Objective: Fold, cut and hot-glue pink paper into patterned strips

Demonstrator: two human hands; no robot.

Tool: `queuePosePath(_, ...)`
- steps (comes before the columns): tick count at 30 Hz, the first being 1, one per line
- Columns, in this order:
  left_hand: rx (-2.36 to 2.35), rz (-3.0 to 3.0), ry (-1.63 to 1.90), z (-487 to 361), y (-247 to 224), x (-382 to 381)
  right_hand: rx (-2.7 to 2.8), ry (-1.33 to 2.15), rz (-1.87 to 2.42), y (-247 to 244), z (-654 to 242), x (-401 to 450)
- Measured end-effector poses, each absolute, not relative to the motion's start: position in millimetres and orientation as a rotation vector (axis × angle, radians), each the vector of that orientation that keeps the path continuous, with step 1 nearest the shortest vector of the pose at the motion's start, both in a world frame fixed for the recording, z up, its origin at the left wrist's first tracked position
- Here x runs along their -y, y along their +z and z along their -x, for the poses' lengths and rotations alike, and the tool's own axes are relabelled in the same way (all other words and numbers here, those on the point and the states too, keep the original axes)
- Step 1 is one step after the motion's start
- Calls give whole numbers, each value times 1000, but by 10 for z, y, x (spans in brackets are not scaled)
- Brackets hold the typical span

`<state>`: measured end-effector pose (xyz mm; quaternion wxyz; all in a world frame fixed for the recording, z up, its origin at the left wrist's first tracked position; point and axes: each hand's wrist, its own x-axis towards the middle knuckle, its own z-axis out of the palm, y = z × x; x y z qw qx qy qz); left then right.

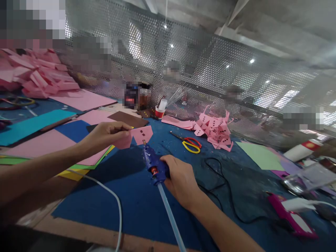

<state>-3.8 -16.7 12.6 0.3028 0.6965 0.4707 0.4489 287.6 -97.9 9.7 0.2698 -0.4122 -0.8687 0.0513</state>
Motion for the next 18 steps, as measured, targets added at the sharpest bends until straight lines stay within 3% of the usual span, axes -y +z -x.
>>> queuePosePath(18, -1271, -1887, 1164, 37, 150, 190, 2228, 141, 1267, 71, -2822, 971)
